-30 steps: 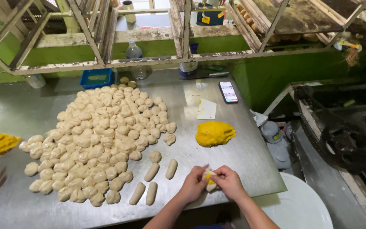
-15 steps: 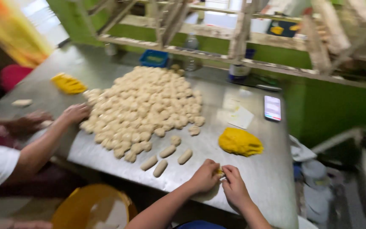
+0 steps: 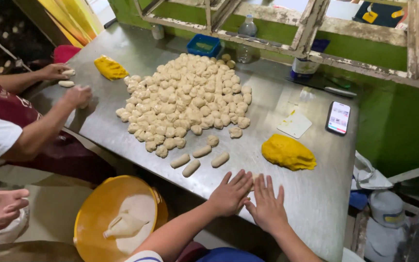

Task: Filling and rolling small pieces of dough with a yellow paste on a production table

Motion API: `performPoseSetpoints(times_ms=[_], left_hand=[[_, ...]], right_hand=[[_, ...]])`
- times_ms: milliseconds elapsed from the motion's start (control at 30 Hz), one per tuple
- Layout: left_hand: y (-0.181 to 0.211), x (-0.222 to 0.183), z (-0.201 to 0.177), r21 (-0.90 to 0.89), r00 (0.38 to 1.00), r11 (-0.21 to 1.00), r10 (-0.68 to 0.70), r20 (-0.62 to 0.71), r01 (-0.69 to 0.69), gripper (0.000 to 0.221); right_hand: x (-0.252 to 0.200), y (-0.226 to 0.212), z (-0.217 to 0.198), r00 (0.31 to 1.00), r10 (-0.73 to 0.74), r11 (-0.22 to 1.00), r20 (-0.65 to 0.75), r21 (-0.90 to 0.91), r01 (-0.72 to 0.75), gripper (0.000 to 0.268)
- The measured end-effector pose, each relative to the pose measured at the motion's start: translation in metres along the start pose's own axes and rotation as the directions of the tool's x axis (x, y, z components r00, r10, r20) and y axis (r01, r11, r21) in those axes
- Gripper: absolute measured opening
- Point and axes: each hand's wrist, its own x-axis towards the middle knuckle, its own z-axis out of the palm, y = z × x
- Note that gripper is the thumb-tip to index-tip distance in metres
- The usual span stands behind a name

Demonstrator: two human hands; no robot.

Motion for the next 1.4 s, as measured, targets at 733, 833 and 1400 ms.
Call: performPoseSetpoints(times_ms=[733, 833, 1400], left_hand=[[0.02, -0.053, -0.026, -0.024, 0.9, 0.971, 0.213, -0.381, -0.239, 0.032], [0.02, -0.059, -0.035, -0.001, 0.902, 0.976, 0.201, -0.381, -0.217, 0.039], [-0.024, 0.039, 0.045, -0.244, 0.921, 0.895, -0.389, -0.021, 0.373, 0.032]], right_hand=[[-0.025, -0.051, -0.058, 1.0, -0.009, 0.998, 0.0, -0.057, 0.009, 0.032], [-0.008, -0.051, -0.05, 0.985, 0.031, 1.0, -0.168, 0.002, -0.031, 0.047], [0.034, 0.032, 0.013, 0.995, 0.038, 0.94, -0.091, 0.341, -0.005, 0.048]])
